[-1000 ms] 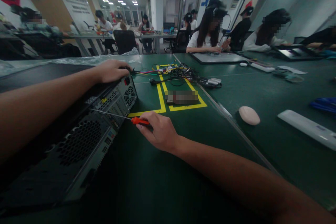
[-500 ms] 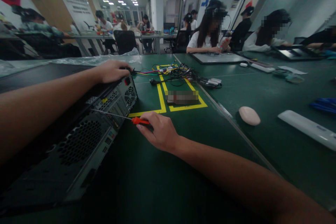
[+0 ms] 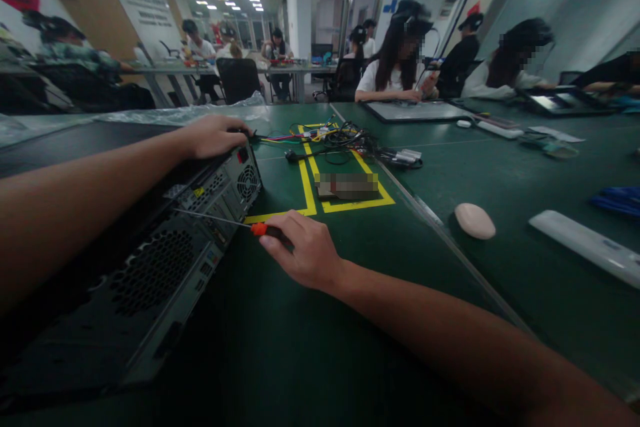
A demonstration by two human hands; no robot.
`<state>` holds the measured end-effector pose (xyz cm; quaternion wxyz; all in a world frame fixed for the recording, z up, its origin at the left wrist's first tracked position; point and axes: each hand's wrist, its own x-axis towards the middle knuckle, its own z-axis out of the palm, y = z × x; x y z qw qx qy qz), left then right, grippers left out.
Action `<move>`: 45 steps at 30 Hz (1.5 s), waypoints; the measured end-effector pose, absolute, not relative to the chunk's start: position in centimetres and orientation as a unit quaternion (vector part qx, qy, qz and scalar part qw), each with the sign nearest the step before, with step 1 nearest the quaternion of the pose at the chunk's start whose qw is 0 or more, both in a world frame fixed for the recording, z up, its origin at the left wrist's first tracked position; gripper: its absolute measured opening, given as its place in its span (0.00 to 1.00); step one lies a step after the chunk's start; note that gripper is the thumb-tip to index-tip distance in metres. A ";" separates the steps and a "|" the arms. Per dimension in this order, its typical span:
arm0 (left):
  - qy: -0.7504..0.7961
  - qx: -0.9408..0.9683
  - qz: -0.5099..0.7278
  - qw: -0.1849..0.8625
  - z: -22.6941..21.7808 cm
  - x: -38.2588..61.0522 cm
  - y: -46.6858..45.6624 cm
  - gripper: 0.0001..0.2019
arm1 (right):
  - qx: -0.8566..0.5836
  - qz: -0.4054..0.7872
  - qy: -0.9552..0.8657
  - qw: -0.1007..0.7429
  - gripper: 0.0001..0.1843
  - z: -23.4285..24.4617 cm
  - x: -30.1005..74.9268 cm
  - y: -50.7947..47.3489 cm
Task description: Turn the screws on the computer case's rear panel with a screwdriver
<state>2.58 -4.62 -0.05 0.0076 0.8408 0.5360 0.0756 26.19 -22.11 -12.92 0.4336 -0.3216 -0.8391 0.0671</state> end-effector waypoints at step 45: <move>0.540 0.838 0.076 0.004 -0.2 2.6 -4.5 0.31 | -0.309 0.087 -0.848 0.422 0.15 -13.7 26.2 -21.9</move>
